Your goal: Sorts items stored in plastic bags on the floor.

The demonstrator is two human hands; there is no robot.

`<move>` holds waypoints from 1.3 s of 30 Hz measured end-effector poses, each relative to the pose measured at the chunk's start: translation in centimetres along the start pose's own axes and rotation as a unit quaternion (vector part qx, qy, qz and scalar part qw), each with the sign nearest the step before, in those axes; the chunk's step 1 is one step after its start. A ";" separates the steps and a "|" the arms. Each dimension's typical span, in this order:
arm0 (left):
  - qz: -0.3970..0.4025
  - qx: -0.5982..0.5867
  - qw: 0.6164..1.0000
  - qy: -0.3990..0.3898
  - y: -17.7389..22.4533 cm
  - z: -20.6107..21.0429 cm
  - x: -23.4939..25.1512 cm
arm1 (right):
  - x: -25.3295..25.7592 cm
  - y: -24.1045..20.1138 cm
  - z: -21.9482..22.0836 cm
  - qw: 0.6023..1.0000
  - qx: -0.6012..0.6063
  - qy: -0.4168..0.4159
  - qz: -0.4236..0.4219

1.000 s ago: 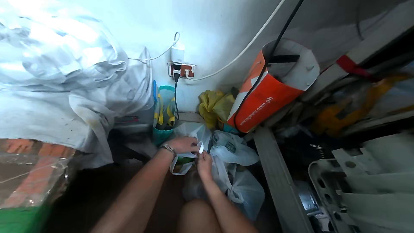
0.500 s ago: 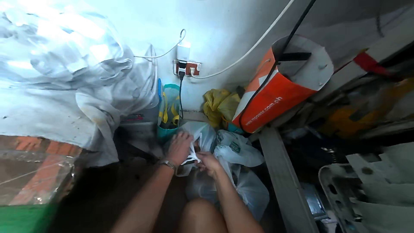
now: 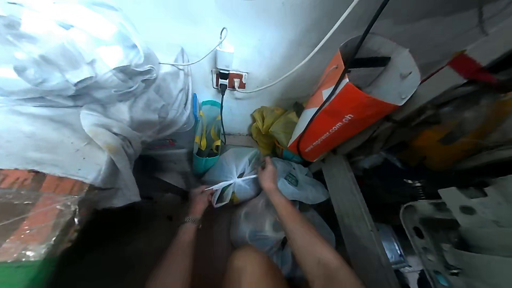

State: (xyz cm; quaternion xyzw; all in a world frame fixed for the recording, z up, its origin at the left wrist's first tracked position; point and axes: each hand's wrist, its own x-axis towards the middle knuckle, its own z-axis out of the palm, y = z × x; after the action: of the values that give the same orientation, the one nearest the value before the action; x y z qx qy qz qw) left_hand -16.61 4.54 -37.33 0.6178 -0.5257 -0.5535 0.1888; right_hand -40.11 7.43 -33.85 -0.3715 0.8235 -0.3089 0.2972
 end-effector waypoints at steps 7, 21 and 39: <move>-0.091 0.066 0.993 0.041 -3.8 -1.0 2.1 | 3.0 2.2 1.1 0.994 -0.098 0.010 0.051; -0.101 0.023 0.995 0.010 -3.2 1.8 -3.2 | -5.1 2.8 11.2 0.878 -0.324 -0.277 -0.218; 0.055 0.216 0.968 -0.116 8.4 -1.4 -6.3 | 4.2 0.2 1.9 0.973 -0.199 -0.076 -0.090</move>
State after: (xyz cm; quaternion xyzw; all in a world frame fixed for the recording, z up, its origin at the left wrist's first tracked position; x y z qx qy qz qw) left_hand -18.07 6.33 -26.99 0.5456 -0.6841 -0.4838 0.0189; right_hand -41.13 3.65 -36.30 -0.5181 0.8069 -0.1352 0.2496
